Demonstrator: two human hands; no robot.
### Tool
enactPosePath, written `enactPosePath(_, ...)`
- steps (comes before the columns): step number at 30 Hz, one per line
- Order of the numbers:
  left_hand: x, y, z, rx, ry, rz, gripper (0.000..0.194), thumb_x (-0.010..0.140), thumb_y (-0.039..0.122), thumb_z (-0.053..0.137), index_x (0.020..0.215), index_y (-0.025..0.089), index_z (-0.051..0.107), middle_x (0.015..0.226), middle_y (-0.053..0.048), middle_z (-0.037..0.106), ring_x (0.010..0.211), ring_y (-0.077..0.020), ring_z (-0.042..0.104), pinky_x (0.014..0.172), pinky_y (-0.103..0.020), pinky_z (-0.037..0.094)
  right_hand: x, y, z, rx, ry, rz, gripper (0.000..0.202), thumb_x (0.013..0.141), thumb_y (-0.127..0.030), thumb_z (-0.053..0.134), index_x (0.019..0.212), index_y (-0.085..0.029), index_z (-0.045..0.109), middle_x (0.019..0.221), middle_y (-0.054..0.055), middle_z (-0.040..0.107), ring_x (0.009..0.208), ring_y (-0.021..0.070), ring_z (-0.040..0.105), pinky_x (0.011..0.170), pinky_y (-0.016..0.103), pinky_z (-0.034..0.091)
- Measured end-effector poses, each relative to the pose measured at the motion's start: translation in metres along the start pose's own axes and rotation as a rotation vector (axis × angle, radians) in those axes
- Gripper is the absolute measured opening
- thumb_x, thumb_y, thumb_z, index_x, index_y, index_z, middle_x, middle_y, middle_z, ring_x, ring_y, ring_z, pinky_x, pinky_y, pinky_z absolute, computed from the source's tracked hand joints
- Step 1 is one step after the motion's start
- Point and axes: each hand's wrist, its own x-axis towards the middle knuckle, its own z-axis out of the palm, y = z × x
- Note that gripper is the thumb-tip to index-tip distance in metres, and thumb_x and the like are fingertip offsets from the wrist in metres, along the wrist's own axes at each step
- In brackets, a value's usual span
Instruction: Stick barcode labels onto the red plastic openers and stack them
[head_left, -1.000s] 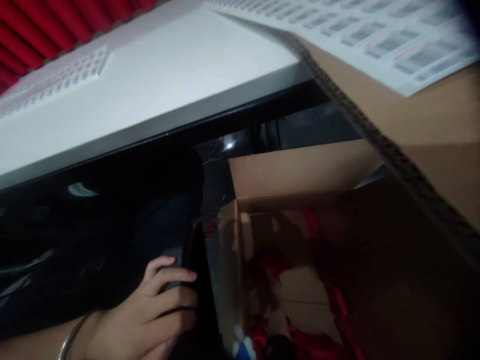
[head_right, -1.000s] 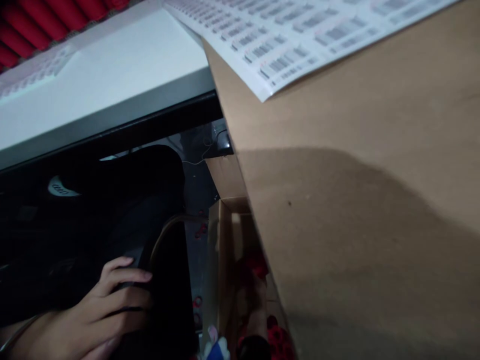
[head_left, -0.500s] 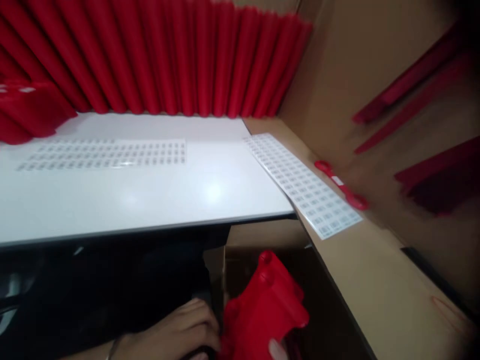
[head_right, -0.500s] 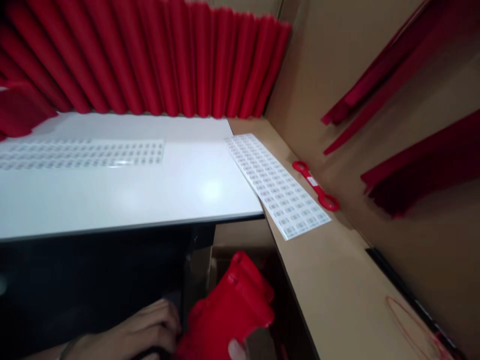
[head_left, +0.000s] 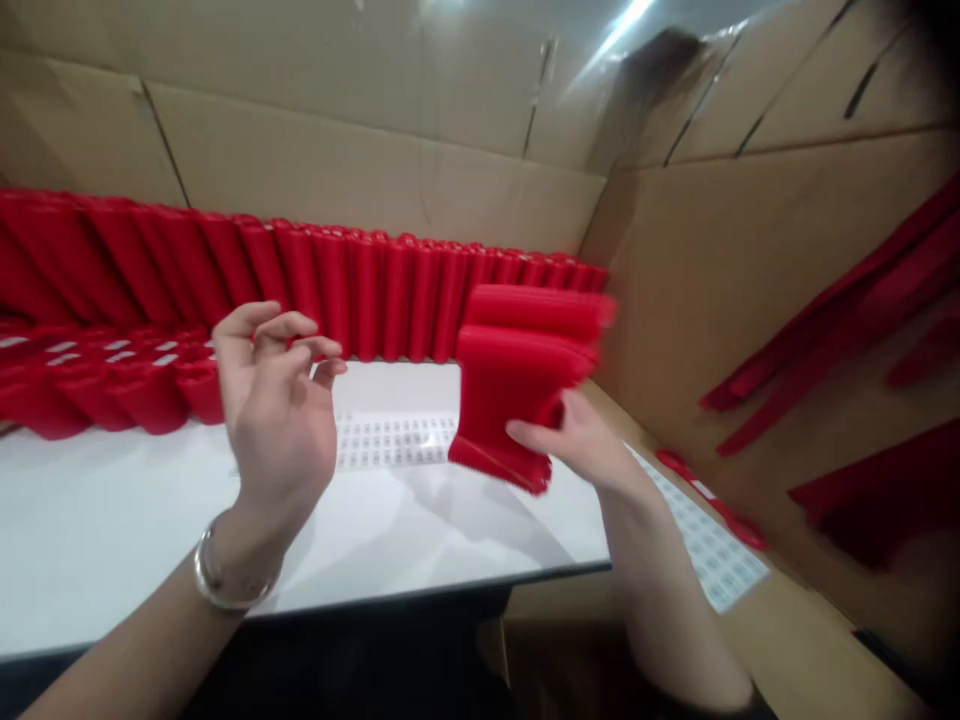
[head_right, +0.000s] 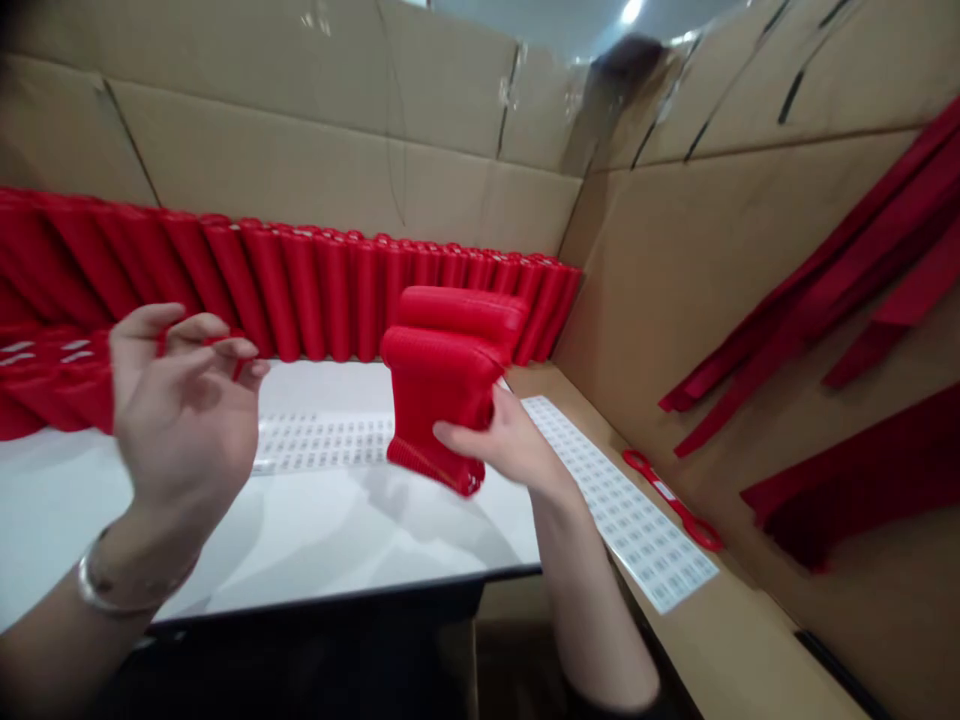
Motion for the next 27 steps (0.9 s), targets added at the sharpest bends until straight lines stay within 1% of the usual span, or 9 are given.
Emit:
enactPosePath(2, 0.041, -0.005, -0.01, 0.027, 0.065, -0.174, 0.027, 0.065, 0.009, 0.049, 0.085, 0.026, 0.049, 0.084, 0.003, 0.052, 0.069, -0.01, 0.053, 0.063, -0.023, 0.043, 0.07, -0.013, 0.008, -0.199, -0.079, 0.012, 0.032, 0.071, -0.028, 0.059, 0.099, -0.015, 0.055, 0.095, 0.005, 0.064, 0.087, 0.0214, 0.06, 0.069, 0.029, 0.048)
enactPosePath(5, 0.086, -0.025, -0.036, 0.273, 0.061, -0.346, 0.021, 0.068, 0.022, 0.046, 0.088, 0.026, 0.044, 0.09, 0.002, 0.051, 0.077, -0.0112, 0.054, 0.07, -0.025, 0.044, 0.153, -0.014, 0.036, -0.372, -0.349, 0.042, 0.029, 0.064, -0.019, 0.062, 0.092, -0.017, 0.058, 0.09, 0.0, 0.065, 0.082, 0.0182, 0.061, 0.067, 0.024, 0.047)
enactPosePath(9, 0.111, -0.069, -0.082, 0.623, -0.028, -0.404, 0.024, 0.067, 0.027, 0.048, 0.09, 0.024, 0.044, 0.084, 0.001, 0.051, 0.074, -0.0126, 0.052, 0.064, -0.025, 0.042, 0.222, 0.006, 0.086, -0.505, -0.61, 0.152, 0.022, 0.055, -0.014, 0.071, 0.076, -0.014, 0.064, 0.068, 0.0, 0.065, 0.061, 0.0163, 0.061, 0.054, 0.025, 0.047)
enactPosePath(11, 0.115, -0.093, -0.104, 0.734, -0.089, -0.419, 0.017, 0.068, 0.029, 0.05, 0.083, 0.021, 0.046, 0.078, 0.001, 0.051, 0.071, -0.014, 0.052, 0.063, -0.027, 0.042, 0.243, 0.014, 0.108, -0.569, -0.719, 0.207, 0.016, 0.06, -0.017, 0.073, 0.071, -0.012, 0.063, 0.063, 0.0, 0.063, 0.056, 0.0133, 0.059, 0.054, 0.026, 0.048)
enactPosePath(14, 0.118, -0.125, -0.127, 0.873, -0.194, -0.389, 0.017, 0.072, 0.034, 0.053, 0.075, 0.02, 0.045, 0.074, 0.001, 0.05, 0.074, -0.0151, 0.052, 0.071, -0.03, 0.044, 0.262, 0.021, 0.13, -0.593, -0.824, 0.257, 0.014, 0.066, -0.022, 0.072, 0.072, -0.012, 0.063, 0.062, -0.001, 0.064, 0.056, 0.0116, 0.06, 0.056, 0.026, 0.049)
enactPosePath(19, 0.121, -0.153, -0.143, 1.044, -0.359, -0.298, 0.018, 0.073, 0.035, 0.057, 0.08, 0.02, 0.051, 0.084, -0.001, 0.05, 0.085, -0.0183, 0.052, 0.083, -0.035, 0.043, 0.267, 0.026, 0.13, -0.483, -0.678, 0.159, 0.053, 0.038, -0.024, 0.084, 0.088, -0.019, 0.067, 0.082, 0.003, 0.068, 0.072, 0.0187, 0.063, 0.063, 0.026, 0.048)
enactPosePath(22, 0.121, -0.155, -0.144, 1.096, -0.47, -0.254, 0.016, 0.074, 0.028, 0.053, 0.087, 0.019, 0.056, 0.086, -0.003, 0.05, 0.087, -0.0199, 0.052, 0.086, -0.038, 0.042, 0.251, 0.032, 0.113, -0.42, -0.442, 0.058, 0.051, 0.055, -0.032, 0.075, 0.103, -0.019, 0.061, 0.101, 0.006, 0.064, 0.085, 0.0173, 0.059, 0.068, 0.024, 0.045)
enactPosePath(24, 0.121, -0.152, -0.142, 1.1, -0.548, -0.219, 0.02, 0.076, 0.022, 0.048, 0.093, 0.018, 0.057, 0.092, -0.004, 0.051, 0.093, -0.0197, 0.053, 0.089, -0.036, 0.041, 0.235, 0.039, 0.102, -0.411, -0.311, 0.036, 0.029, 0.071, -0.033, 0.062, 0.093, -0.015, 0.062, 0.09, 0.006, 0.065, 0.08, 0.016, 0.058, 0.066, 0.024, 0.044)
enactPosePath(27, 0.119, -0.147, -0.137, 1.078, -0.685, -0.163, 0.028, 0.08, 0.016, 0.04, 0.102, 0.019, 0.056, 0.106, -0.006, 0.052, 0.102, -0.0174, 0.052, 0.094, -0.031, 0.038, 0.216, 0.052, 0.095, -0.445, -0.216, 0.059, 0.022, 0.074, -0.033, 0.054, 0.066, -0.014, 0.061, 0.064, 0.002, 0.059, 0.063, 0.0142, 0.054, 0.057, 0.024, 0.038)
